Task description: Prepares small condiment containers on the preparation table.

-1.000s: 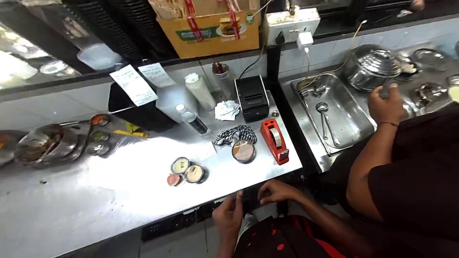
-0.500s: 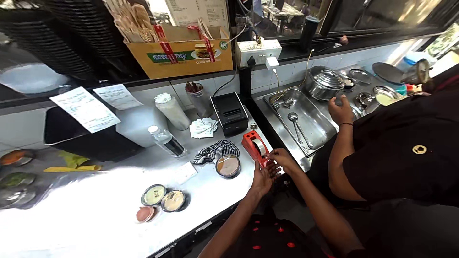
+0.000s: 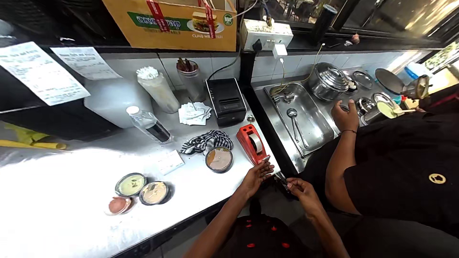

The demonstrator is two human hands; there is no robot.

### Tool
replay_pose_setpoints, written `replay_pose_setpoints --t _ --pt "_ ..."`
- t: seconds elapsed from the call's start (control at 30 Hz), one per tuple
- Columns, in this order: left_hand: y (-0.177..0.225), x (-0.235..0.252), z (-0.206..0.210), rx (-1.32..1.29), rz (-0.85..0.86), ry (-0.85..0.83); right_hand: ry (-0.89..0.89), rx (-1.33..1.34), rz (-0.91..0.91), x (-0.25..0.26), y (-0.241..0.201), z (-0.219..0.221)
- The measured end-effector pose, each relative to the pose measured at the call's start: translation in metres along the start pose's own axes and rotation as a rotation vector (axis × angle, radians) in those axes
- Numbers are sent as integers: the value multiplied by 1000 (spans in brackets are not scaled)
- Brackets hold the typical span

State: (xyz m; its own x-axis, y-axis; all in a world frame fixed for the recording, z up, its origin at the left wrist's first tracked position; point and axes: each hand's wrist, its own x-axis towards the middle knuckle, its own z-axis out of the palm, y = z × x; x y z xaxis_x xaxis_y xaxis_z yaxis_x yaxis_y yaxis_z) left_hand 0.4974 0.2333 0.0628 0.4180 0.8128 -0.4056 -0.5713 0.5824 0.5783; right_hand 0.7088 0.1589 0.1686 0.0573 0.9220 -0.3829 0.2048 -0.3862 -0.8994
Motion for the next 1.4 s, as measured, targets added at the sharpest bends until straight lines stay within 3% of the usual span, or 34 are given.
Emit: replay_pose_setpoints --t 0.37,0.47,0.67,1.0,1.07,1.23,1.4 --pt "-12 -1 27 5 105 177 -40 -23 -48 1 17 -15" --pt "-15 -1 37 10 124 268 -29 -77 -45 8 39 -13" --pt "-33 3 47 213 332 447 -28 -214 -60 26 82 -3" --pt "-28 3 68 70 382 591 -46 -269 -137 9 55 -7" --pt "-26 5 68 45 371 589 -36 -314 -132 15 59 -7" --pt "-51 15 46 41 242 704 3 -395 -1 44 124 -2" --pt "-45 -14 27 240 407 678 -228 -128 -159 26 111 0"
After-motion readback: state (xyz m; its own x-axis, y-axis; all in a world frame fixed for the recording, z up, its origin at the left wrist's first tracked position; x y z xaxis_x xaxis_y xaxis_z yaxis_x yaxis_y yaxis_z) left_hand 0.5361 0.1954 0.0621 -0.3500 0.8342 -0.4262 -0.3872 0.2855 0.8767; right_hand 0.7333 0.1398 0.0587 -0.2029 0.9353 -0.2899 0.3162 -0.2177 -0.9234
